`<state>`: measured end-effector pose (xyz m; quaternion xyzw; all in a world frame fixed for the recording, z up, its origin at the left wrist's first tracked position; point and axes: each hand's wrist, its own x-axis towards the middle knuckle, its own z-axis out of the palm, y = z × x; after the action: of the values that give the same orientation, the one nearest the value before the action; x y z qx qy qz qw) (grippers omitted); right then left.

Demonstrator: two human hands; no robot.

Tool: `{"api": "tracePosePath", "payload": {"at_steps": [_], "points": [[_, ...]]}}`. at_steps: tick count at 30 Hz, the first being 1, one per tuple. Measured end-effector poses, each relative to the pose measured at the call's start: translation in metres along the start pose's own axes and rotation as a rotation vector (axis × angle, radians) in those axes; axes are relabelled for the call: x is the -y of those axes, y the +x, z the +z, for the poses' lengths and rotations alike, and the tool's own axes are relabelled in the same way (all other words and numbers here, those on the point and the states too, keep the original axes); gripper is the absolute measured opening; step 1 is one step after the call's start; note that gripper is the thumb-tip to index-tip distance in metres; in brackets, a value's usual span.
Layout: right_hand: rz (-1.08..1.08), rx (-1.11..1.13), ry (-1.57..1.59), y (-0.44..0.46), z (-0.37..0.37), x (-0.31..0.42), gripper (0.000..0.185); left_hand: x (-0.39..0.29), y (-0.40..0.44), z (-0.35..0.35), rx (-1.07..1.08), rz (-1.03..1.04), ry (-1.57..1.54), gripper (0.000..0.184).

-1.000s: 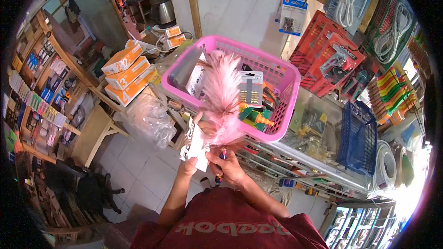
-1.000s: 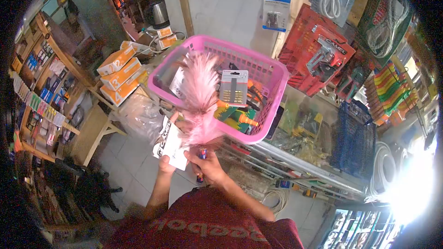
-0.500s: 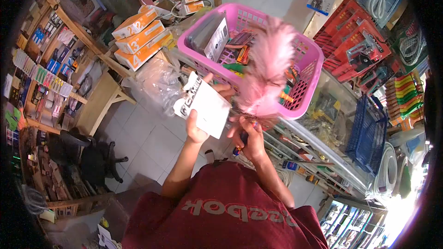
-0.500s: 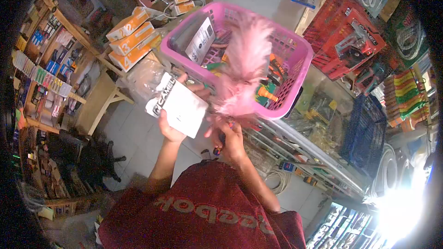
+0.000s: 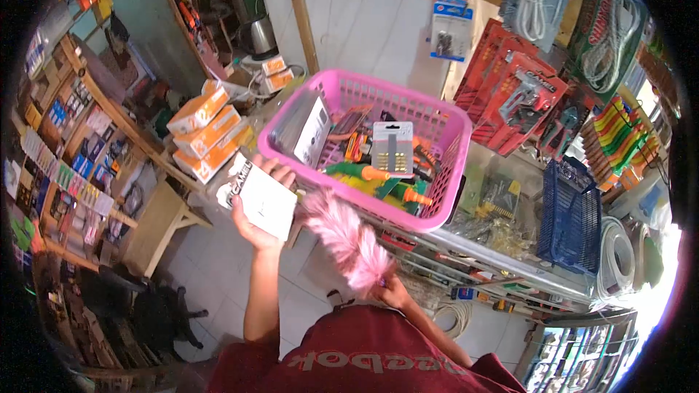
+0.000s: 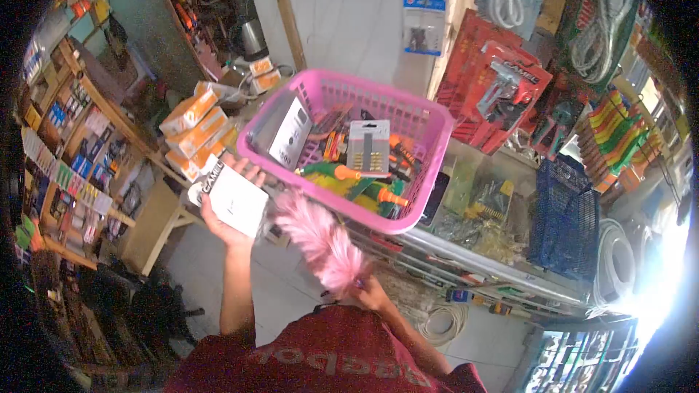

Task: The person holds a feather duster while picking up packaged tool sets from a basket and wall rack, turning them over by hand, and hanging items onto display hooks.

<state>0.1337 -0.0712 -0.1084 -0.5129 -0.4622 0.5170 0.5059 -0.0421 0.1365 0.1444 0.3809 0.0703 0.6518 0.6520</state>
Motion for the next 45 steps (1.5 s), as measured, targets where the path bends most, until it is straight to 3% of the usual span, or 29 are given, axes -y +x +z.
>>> {"api": "tracePosePath", "payload": {"at_steps": [2,3,5,7,8,10,14,17,20,24,25,28,30,31,34,37,40,44,45], "points": [[0.232,0.067,0.01,-0.015,-0.022,-0.011,0.039,-0.013,0.023,0.008,0.113,-0.018,0.149,0.075],[0.1,0.007,-0.026,-0.019,-0.025,-0.016,0.034,-0.018,0.036,0.019,0.183,-0.031,0.135,0.066],[0.194,0.012,-0.278,-0.028,-0.038,-0.027,0.028,-0.016,0.072,0.033,0.32,-0.089,0.232,0.059],[0.264,-0.065,-0.479,-0.039,-0.045,-0.041,0.026,-0.009,0.117,0.054,0.381,0.082,0.571,0.065],[0.242,-0.058,-0.531,-0.044,-0.047,-0.042,0.027,-0.006,0.131,0.079,0.311,0.14,0.7,0.066],[0.188,-0.05,-0.639,-0.053,-0.052,-0.029,0.031,0.002,0.159,0.128,0.367,0.352,0.989,0.069],[0.232,0.045,-0.626,-0.063,-0.062,-0.009,0.034,0.023,0.225,0.171,0.41,0.759,1.436,0.084],[0.295,0.001,-0.586,-0.073,-0.066,-0.01,0.031,0.035,0.253,0.196,0.251,0.775,1.568,0.096],[0.254,-0.035,-0.533,-0.085,-0.078,-0.015,0.031,0.032,0.263,0.215,0.212,0.663,1.663,0.102],[0.214,-0.129,-0.518,-0.108,-0.099,-0.026,0.031,0.03,0.272,0.216,0.298,0.53,1.659,0.095],[0.251,-0.118,-0.537,-0.113,-0.106,-0.029,0.032,0.032,0.269,0.214,0.259,0.591,1.642,0.09],[0.363,-0.079,-0.558,-0.132,-0.12,-0.033,0.033,0.025,0.256,0.211,0.379,0.35,1.723,0.087],[0.426,-0.063,-0.537,-0.144,-0.127,-0.031,0.033,0.034,0.259,0.204,0.436,0.359,1.697,0.087],[0.268,-0.01,-0.683,-0.149,-0.131,-0.023,0.033,0.038,0.26,0.202,0.468,0.363,1.682,0.088],[0.279,-0.171,-0.621,-0.16,-0.133,-0.053,0.032,0.044,0.241,0.223,0.384,0.16,1.642,0.086],[0.413,-0.171,-0.671,-0.17,-0.131,-0.066,0.032,0.082,0.276,0.213,0.538,0.198,1.6,0.098],[0.337,-0.242,-0.572,-0.174,-0.116,-0.052,0.028,0.137,0.274,0.213,0.119,0.283,1.744,0.112],[0.462,-0.32,-0.559,-0.195,-0.1,-0.071,0.031,0.177,0.293,0.221,0.075,0.187,1.668,0.111],[0.4,-0.365,-0.545,-0.197,-0.094,-0.043,0.033,0.184,0.301,0.224,0.041,0.098,1.685,0.124]]}}
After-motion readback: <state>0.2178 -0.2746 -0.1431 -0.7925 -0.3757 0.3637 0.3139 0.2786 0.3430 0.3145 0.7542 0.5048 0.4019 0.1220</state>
